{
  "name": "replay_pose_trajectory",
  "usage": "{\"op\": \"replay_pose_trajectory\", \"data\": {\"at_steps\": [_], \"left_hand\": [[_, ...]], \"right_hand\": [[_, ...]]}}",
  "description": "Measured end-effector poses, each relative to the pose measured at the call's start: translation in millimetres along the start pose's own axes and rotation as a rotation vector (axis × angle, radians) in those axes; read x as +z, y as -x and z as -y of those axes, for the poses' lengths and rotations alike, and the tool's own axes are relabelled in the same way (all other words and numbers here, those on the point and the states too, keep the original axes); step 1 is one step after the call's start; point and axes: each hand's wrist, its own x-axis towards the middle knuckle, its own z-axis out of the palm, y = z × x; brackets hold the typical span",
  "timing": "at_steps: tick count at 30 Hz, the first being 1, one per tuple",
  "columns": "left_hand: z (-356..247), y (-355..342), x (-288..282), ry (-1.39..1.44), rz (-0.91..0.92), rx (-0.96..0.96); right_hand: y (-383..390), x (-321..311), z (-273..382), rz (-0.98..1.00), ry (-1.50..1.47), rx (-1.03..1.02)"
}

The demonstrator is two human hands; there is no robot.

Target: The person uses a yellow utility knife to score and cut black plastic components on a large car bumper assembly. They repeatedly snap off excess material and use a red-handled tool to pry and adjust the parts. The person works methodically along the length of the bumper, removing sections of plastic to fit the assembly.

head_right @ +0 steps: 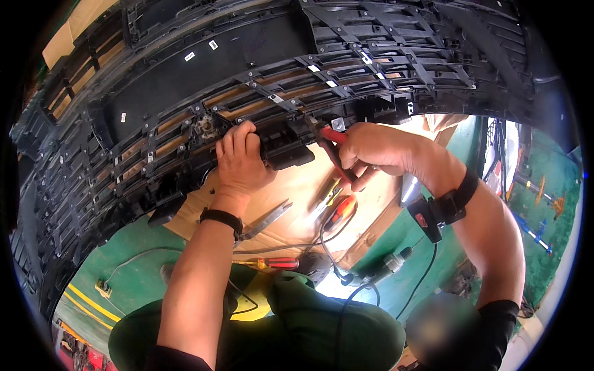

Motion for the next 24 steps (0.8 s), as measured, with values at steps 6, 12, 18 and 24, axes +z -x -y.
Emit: {"op": "replay_pose_trajectory", "data": {"at_steps": [6,12,18,24], "left_hand": [[-2,-1,-3,0.019,0.049,-0.034],[-2,-1,-4,0.067,0.078,-0.053],[-3,-2,-7,0.083,0.082,-0.059],[-4,-1,-6,0.07,0.081,-0.061]], "right_hand": [[-3,-4,19,0.034,0.024,0.068],[-5,0,27,0.027,0.034,0.093],[-2,-4,20,0.009,-0.016,0.075],[-1,1,35,0.003,0.044,0.09]]}}
